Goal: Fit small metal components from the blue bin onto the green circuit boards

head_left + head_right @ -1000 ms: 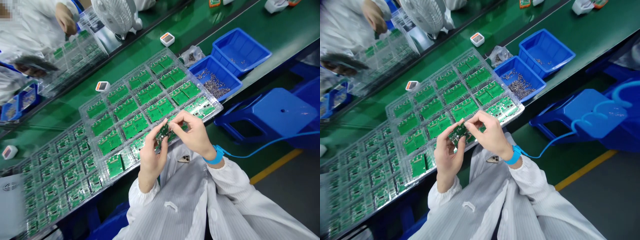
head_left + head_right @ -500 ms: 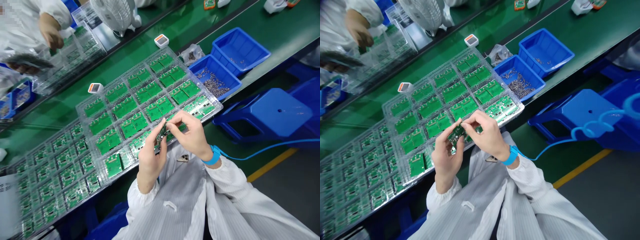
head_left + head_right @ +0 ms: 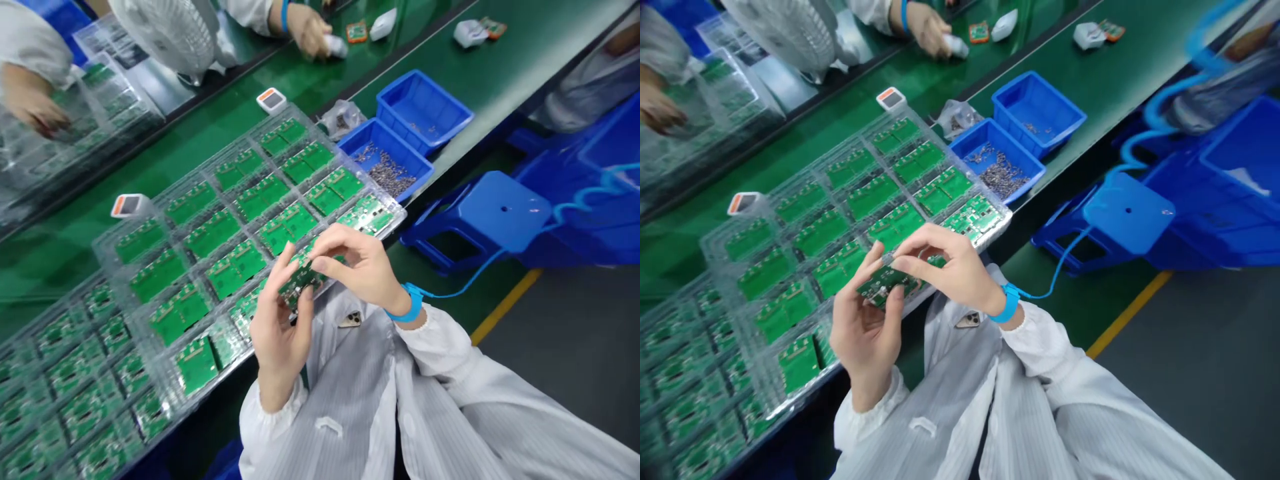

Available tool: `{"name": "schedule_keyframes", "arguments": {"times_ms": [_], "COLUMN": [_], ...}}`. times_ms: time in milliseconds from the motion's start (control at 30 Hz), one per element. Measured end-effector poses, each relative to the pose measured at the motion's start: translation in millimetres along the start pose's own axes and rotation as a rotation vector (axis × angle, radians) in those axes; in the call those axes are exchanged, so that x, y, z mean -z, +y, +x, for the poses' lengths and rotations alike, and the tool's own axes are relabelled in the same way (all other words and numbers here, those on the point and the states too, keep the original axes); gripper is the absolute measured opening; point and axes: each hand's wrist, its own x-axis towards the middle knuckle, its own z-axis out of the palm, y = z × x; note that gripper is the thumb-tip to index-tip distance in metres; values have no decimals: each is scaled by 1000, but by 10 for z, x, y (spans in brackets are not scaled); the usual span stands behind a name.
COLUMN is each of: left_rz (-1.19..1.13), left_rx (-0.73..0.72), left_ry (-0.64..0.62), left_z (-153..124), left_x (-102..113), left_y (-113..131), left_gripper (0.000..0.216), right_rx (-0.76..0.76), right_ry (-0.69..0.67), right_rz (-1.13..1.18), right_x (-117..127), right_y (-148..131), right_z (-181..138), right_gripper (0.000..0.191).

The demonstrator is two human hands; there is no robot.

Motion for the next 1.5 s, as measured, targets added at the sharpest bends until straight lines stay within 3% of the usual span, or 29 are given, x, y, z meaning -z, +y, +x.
{"name": "schedule_keyframes", "arguments": {"times_ms": [100,233,433,567,667,733,833,933,1000,1067,1200,1500], "left_rz": [-14,-54,-30,-64,-100,-96,-101,-138,-106,-52,-41,-137], "left_rx": [-11,-24,6,10,72,129,173,199,220,220,157,160], "left_ry": [-19,-19,-53,-46,-32,-20,7,10,0,-7,-30,-87], "left_z": [10,0,17,46,35,9,-39,-72,-73,-55,-2,-16], "left_x": [11,9,11,-38,-89,-103,-85,-43,-21,-8,4,18], "left_y": [11,14,19,6,-5,-27,-91,-152,-164,-156,-121,-119], "left_gripper": [50,52,46,46,46,47,46,46,45,45,42,50], "right_rx": [-65,-117,-152,-136,-64,-2,64,104,-19,-206,-416,-499], "right_ry": [-16,-41,-29,-12,-97,-109,0,138,67,-51,-164,-194], "right_rz": [104,203,307,229,141,50,-140,-833,-1329,-1635,-1784,-1803], "right_x": [36,74,144,177,307,548,1220,2093,2598,2939,3163,3220], "right_y": [-26,-38,-26,-33,-103,-170,-245,-251,-224,-176,-35,128], "right_z": [24,29,4,-18,28,162,584,1167,1513,1756,1963,2104], "right_gripper": [51,52,36,29,21,18,25,22,14,13,10,60]}}
